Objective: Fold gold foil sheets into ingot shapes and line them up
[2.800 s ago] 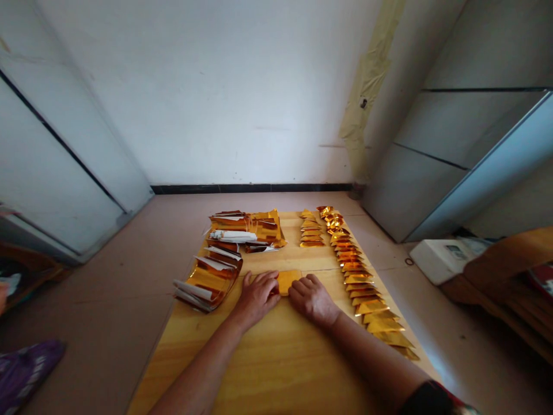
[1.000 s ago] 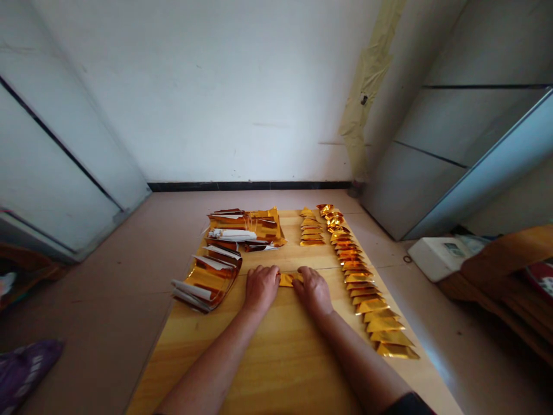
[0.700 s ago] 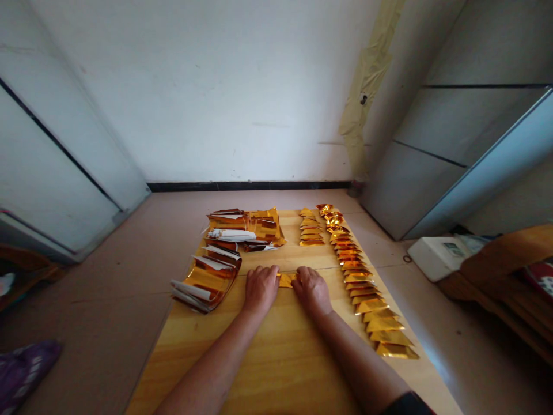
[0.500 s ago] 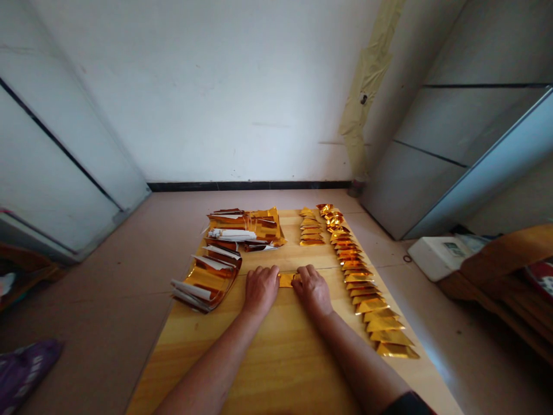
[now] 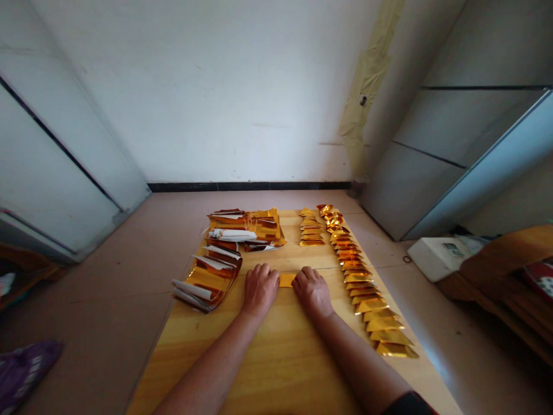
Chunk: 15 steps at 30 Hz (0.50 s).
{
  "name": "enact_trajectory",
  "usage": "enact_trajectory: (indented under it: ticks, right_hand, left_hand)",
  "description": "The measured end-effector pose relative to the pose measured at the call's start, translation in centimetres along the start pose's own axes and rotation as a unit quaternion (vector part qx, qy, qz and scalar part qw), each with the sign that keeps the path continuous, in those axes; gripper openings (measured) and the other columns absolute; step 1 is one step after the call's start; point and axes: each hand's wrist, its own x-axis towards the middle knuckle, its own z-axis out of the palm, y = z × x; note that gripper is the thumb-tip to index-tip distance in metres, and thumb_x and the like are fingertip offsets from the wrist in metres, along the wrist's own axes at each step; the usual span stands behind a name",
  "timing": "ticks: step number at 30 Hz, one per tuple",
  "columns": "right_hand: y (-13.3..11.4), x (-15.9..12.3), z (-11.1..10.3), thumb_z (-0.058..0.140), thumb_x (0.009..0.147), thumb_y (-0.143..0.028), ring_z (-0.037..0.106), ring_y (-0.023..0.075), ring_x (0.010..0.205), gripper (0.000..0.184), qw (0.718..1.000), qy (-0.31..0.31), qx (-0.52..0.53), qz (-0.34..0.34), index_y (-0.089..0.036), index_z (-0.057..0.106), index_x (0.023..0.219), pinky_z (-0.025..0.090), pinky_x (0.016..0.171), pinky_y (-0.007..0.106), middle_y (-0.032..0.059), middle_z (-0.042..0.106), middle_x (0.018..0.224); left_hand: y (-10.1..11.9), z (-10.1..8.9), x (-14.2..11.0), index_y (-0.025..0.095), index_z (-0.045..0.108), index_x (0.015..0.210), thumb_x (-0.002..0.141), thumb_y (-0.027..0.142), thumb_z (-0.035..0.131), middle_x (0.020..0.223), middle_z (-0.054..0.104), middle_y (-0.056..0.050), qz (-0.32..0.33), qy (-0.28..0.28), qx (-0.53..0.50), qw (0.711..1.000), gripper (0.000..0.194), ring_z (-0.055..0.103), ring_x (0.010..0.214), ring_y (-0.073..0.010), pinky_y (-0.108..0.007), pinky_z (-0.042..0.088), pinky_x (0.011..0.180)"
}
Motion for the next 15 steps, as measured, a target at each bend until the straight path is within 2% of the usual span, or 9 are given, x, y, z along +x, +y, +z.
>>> enact_trajectory:
  ticks: [6, 10, 15]
  right_hand:
    - [0.8, -0.9, -0.9, 0.048, 0.092, -0.029, 0.049, 0.0174, 0.093, 0.018, 1.000, -0.014, -0.005, -0.008, -0.027, 0.066, 0.092, 0.033, 0.073, 0.026, 0.0037, 0.061, 0.103]
    - [1.4, -1.3, -1.5, 0.049, 0.092, -0.030, 0.048, 0.0177, 0.097, 0.019, 0.999, -0.007, 0.027, 0.019, -0.032, 0.067, 0.097, 0.033, 0.074, 0.026, 0.0019, 0.060, 0.111]
    - [1.3, -1.1, -1.9, 0.054, 0.089, -0.027, 0.049, 0.0175, 0.097, 0.018, 0.995, -0.019, 0.079, 0.064, -0.031, 0.071, 0.092, 0.035, 0.077, 0.026, 0.0022, 0.060, 0.111]
  left_hand:
    - [-0.3, -0.3, -0.5, 0.021, 0.065, 0.077, 0.086, 0.021, 0.051, 0.087, 0.060, -0.006, 0.029, 0.007, -0.048, 0.998, 0.017, 0.050, 0.091, -0.0208, -0.035, 0.034, 0.075]
    - [-1.2, 0.0, -1.1, 0.026, 0.066, 0.087, 0.084, 0.026, 0.056, 0.100, 0.061, -0.003, 0.014, 0.019, -0.098, 0.995, 0.011, 0.050, 0.098, -0.0202, -0.036, 0.034, 0.082]
    - [-1.5, 0.4, -1.4, 0.029, 0.066, 0.091, 0.082, 0.025, 0.058, 0.116, 0.059, -0.002, -0.023, 0.003, -0.122, 0.992, 0.013, 0.048, 0.111, -0.0215, -0.039, 0.033, 0.091]
